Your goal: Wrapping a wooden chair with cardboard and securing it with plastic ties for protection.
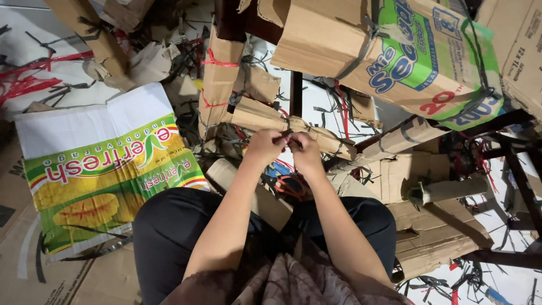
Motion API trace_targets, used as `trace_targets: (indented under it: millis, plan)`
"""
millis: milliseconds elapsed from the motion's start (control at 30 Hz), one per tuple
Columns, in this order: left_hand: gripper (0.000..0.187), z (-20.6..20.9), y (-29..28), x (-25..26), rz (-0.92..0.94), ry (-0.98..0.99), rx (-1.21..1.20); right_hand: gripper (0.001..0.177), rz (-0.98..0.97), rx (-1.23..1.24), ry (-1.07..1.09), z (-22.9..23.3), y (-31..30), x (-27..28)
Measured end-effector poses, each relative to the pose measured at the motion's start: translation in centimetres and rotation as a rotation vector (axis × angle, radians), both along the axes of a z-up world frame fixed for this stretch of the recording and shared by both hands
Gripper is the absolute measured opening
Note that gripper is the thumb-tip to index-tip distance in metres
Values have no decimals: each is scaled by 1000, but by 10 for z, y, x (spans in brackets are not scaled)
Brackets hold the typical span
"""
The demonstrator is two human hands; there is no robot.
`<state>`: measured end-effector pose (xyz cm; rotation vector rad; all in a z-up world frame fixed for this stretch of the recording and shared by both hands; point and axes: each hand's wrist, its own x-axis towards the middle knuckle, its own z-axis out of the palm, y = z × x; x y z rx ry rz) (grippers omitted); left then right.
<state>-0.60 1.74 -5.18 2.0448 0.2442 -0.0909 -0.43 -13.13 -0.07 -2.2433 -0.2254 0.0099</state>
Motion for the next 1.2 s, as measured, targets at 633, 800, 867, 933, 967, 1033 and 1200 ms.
trace_targets:
  millis: [633, 800, 867, 933, 967, 1033, 1200]
  plan:
    - [24, 36, 0, -26, 454, -409, -82, 22, -193, 135, -291, -2, 3, -9]
    - [23, 24, 0, -19, 497, -316, -274, 24, -211, 204, -225, -11, -3, -5]
    - [26, 25, -8, -20, 568, -275, -399, 26, -232, 206, -225, -16, -3, 2]
    - [29, 19, -12, -16, 623, -227, -519, 28, -270, 211, -220, -17, -4, 3]
    - [28, 14, -12, -12, 636, -186, -629, 27, -252, 252, -228, -15, -4, 3]
    - [29, 12, -12, -8, 649, -141, -739, 25, -235, 290, -233, -12, -8, -5]
    - [27, -8, -13, -13, 220, 64, -714, 19, -94, 133, -354, -8, -14, -47]
